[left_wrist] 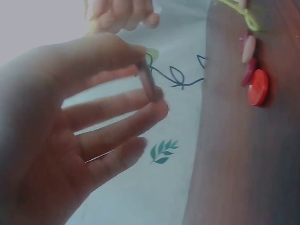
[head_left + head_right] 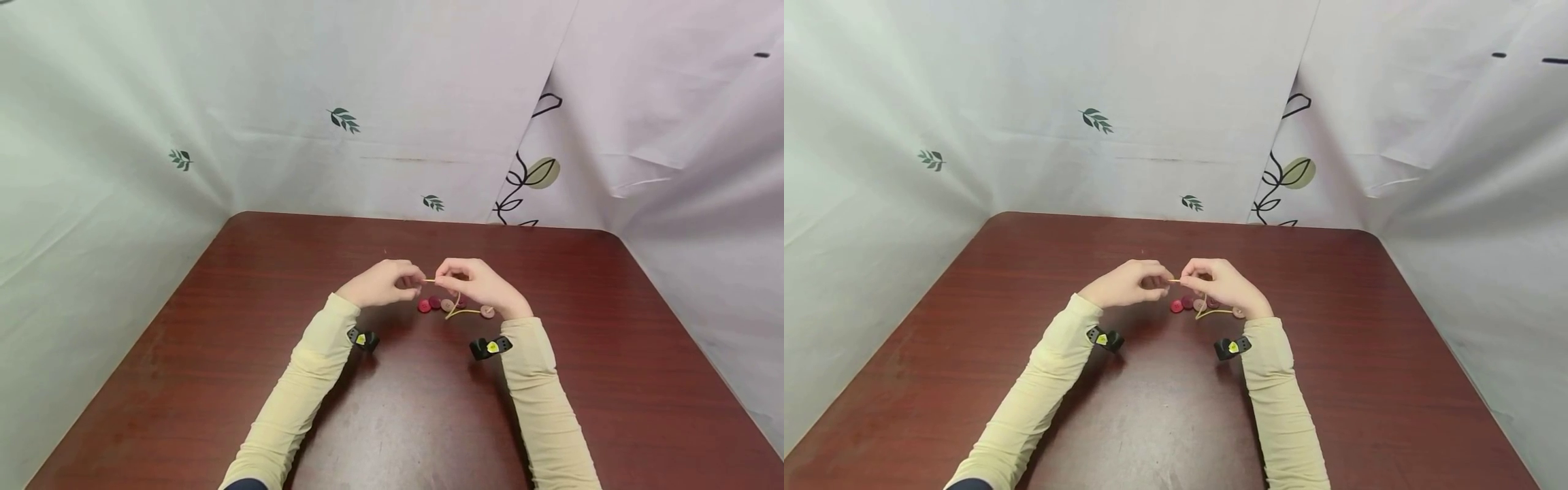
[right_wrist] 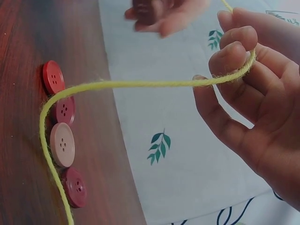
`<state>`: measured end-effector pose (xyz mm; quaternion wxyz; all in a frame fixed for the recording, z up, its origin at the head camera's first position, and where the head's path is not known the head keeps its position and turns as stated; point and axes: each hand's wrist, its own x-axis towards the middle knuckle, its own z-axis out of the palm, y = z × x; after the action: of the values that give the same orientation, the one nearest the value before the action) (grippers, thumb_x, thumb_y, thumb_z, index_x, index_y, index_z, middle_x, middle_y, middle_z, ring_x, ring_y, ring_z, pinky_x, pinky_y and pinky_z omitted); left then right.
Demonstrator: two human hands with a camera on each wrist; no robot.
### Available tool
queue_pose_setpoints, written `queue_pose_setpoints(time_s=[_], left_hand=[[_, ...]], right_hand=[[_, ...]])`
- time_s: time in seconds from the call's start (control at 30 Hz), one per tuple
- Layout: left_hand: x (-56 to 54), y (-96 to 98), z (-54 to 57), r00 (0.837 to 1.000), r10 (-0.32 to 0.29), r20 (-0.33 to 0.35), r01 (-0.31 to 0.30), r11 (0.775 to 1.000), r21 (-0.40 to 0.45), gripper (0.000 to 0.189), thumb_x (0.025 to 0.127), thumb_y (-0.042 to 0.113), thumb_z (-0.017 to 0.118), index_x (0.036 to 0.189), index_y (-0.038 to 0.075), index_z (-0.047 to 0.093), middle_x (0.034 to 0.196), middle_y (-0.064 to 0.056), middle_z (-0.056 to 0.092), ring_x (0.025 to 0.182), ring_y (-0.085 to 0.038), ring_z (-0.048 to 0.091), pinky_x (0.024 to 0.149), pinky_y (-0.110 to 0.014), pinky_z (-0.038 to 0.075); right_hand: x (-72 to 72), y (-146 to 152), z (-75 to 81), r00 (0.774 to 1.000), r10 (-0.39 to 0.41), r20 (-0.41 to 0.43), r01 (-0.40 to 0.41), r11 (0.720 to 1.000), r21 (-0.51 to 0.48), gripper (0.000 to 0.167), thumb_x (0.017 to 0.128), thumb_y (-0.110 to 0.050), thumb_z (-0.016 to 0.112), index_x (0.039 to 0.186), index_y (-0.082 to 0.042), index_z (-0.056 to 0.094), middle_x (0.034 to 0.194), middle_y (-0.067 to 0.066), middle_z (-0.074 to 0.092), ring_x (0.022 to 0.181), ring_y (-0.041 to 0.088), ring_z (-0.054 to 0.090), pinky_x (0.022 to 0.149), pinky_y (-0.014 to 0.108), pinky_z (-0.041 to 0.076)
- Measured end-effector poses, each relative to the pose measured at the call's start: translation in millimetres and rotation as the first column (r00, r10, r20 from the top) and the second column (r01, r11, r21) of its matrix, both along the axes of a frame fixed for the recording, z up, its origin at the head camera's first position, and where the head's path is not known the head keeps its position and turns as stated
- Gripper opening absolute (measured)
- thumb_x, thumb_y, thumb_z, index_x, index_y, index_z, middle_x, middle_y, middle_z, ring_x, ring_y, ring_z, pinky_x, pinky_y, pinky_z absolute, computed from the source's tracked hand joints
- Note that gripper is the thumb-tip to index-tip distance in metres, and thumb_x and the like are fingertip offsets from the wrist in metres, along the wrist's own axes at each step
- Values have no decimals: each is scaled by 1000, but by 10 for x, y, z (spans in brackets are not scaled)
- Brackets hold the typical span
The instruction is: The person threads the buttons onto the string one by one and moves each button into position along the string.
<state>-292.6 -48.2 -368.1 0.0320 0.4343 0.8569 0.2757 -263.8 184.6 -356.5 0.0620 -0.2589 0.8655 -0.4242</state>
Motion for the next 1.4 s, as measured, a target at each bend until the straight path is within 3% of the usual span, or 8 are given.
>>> queue_pose_setpoints(time_s=[0.17,0.43,0.63,0.8,0.93,1.07,1.17,1.4], left_hand=[[23,-50,81,999,-7,-53,12,996,85,18,91,16,66,107,12,71,96,-1,66,82,-11,61,78,-28,54],[16,-95,117,997,1,75,-20,966,258,21,87,10,71,108,8,70,100,-2,66,86,-10,67,78,-24,55],[5,-84,111,993,-31,117,-13,935,354,23,83,2,73,106,6,68,102,-8,66,90,-14,69,76,-25,56],[11,-76,112,988,-46,144,-16,917,398,22,83,1,73,103,3,65,103,-13,63,92,-16,70,78,-26,57],[16,-73,117,987,-59,151,-12,903,430,23,81,-1,74,101,5,63,102,-11,61,91,-18,69,79,-27,57],[17,-59,125,987,-86,135,15,890,456,23,80,-3,74,98,5,62,102,-9,60,89,-17,68,79,-28,57],[20,-50,126,988,-88,129,20,891,453,24,80,-4,74,97,6,61,102,-9,60,87,-16,68,79,-28,56],[43,-40,140,985,-73,157,-2,902,432,27,80,-2,74,101,4,60,95,-9,63,85,-15,66,79,-30,55]], right_hand=[[9,27,17,1000,6,-15,-6,1000,-1,7,93,-17,64,94,-10,64,70,12,58,64,18,54,60,29,46],[53,39,85,1000,5,-21,-6,999,-41,5,94,-16,63,94,-11,64,73,19,56,64,23,54,60,27,44],[61,24,108,999,0,-37,-2,998,-56,5,93,-17,64,93,-12,64,70,11,55,63,24,53,57,26,45],[69,6,116,999,5,-42,-7,998,-59,4,93,-15,64,93,-11,65,70,8,54,62,19,54,57,28,51],[70,-8,119,999,6,-45,-9,998,-63,3,94,-13,63,92,-10,65,69,6,54,62,27,56,57,29,51],[74,-25,125,999,4,-34,-7,998,-69,6,93,-15,64,92,-9,64,69,13,54,61,34,56,56,30,53],[74,-45,123,999,1,-36,-4,998,-66,6,94,-16,64,92,-10,64,71,21,54,61,36,55,56,32,52],[39,-60,84,997,0,-74,-4,999,-50,7,93,-15,64,92,-8,65,69,19,56,62,38,54,56,31,49]])
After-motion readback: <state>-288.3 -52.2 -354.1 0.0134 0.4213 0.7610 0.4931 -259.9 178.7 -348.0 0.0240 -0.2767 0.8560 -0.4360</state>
